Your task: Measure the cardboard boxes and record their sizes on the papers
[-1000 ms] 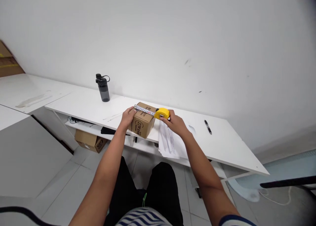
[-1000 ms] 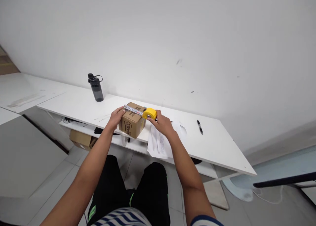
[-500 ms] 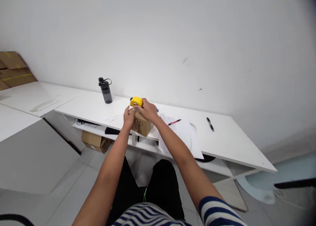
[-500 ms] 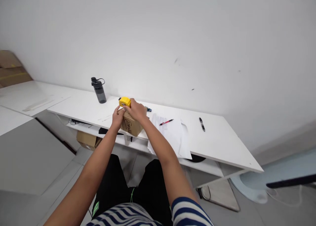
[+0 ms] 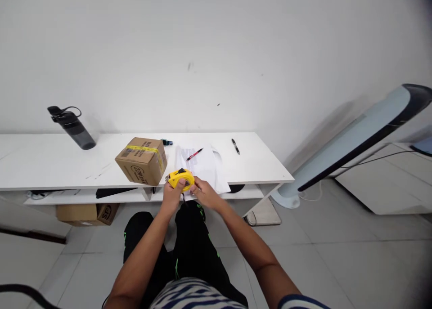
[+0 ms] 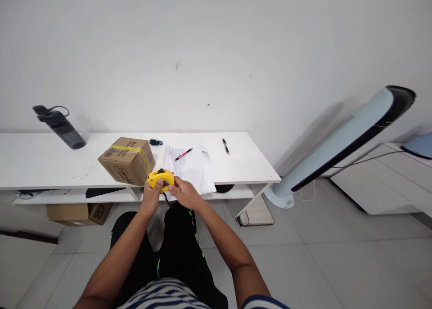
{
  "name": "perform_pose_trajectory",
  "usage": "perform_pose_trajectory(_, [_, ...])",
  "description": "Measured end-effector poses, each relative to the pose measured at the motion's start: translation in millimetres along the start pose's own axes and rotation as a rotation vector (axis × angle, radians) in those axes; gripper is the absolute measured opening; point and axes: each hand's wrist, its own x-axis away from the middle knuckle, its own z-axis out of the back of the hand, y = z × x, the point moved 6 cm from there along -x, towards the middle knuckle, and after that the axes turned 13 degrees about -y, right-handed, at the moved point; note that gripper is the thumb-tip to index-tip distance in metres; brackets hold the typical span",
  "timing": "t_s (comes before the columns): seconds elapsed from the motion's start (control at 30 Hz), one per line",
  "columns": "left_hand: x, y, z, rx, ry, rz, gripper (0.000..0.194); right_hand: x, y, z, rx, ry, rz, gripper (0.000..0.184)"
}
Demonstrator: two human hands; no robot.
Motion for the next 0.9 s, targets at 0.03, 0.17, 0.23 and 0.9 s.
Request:
perform_pose_trajectory(0.03, [-10, -6, 2.1, -0.021, -0.002, 0.026, 0.065, -5, 8, 17, 0.026, -0.081, -0.017, 0.063])
perform_pose_trajectory(0.17, [-49, -10, 9.4, -0.423, -0.149, 0.04, 0.054, -49, 54, 107, 0.5, 0.102, -0.301, 0.046])
perform_pose_trajectory(0.23, [-64, -9, 10.6, -0.701, -0.196, -0.015, 0.047, -83, 78, 130, 0.807, 0.037, -0.467, 0.048])
perform_pose_trajectory(0.9, [-91, -60, 33.7, -0.355, -0.208, 0.161, 0.05, -103, 123, 96, -0.028, 0.363, -0.256, 0.043])
